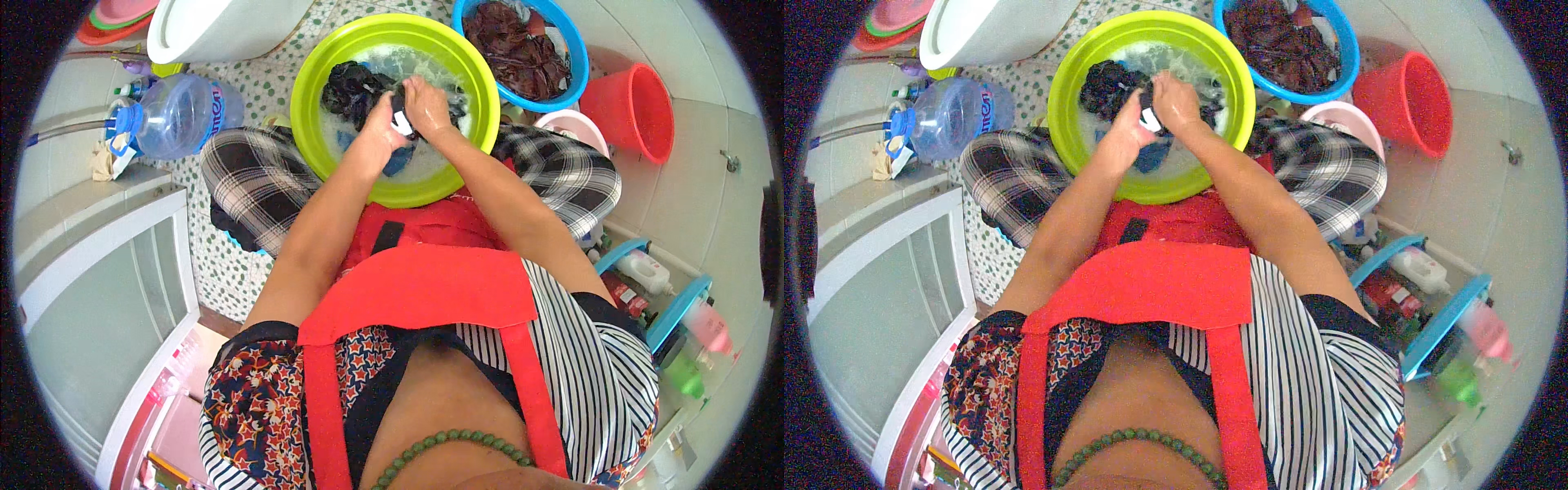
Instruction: The person sits on the floor and hand-washes dark-colored clothes in a green basin filled with soapy water. They scrub and rinse the garments by hand, then transfer the washed items into a blue basin nearby.
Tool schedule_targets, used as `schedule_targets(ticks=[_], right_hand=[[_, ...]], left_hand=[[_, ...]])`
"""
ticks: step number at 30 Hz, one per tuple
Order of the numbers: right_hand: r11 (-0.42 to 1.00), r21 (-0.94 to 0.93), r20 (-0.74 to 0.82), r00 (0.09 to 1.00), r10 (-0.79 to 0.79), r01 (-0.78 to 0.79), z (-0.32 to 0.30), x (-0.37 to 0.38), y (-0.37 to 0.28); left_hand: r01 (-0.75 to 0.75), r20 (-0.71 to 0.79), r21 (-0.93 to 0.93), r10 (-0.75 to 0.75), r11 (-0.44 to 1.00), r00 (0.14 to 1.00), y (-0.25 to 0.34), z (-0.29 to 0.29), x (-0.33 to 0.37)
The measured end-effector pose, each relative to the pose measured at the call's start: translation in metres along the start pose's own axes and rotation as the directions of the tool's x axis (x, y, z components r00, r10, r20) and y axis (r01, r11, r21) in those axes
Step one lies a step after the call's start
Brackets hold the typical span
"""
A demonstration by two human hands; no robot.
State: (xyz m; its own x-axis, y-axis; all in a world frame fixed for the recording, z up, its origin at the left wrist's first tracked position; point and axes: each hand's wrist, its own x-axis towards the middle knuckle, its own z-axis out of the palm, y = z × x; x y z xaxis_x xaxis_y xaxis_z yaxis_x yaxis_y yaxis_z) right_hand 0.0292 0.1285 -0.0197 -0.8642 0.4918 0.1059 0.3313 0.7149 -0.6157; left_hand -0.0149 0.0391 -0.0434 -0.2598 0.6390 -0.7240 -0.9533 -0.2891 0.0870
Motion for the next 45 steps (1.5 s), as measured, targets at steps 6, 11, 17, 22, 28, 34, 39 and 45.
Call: schedule_targets(ticks=[6,11,17,22,28,34,39,45], right_hand=[[0.97,0.096,0.17,0.957,-0.236,0.222,-0.03,-0.045,-0.083],[0.975,-0.175,0.071,0.986,0.152,-0.138,-0.013,0.01,0.016],[0.949,0.231,0.019,0.976,0.218,-0.216,-0.057,-0.005,-0.034],[0.951,0.24,-0.142,0.976,-0.164,0.195,-0.038,-0.029,-0.024],[0.87,0.429,0.11,0.941,-0.319,0.245,-0.056,-0.047,-0.075],[0.991,-0.003,0.113,0.985,0.134,-0.134,-0.019,-0.025,-0.033],[0.966,0.124,0.125,0.969,0.212,-0.227,-0.033,-0.004,-0.037],[0.975,0.206,0.175,0.977,-0.124,0.087,-0.015,-0.041,-0.057]], left_hand=[[-0.177,0.231,-0.04,0.182,0.983,0.956,0.019,0.005,-0.039],[0.035,0.22,-0.047,-0.024,0.998,0.975,-0.015,0.02,-0.015],[-0.116,0.106,-0.076,0.124,0.99,0.987,0.018,0.025,-0.034],[-0.122,0.235,-0.055,0.132,0.991,0.963,0.005,0.029,-0.046],[-0.205,0.38,-0.097,0.227,0.974,0.897,-0.001,0.004,-0.058],[0.006,0.302,-0.048,0.009,0.999,0.953,-0.007,-0.025,-0.01],[-0.036,0.201,-0.056,0.047,0.998,0.978,-0.006,-0.018,-0.008],[-0.217,0.452,-0.07,0.224,0.974,0.864,0.006,-0.071,0.01]])
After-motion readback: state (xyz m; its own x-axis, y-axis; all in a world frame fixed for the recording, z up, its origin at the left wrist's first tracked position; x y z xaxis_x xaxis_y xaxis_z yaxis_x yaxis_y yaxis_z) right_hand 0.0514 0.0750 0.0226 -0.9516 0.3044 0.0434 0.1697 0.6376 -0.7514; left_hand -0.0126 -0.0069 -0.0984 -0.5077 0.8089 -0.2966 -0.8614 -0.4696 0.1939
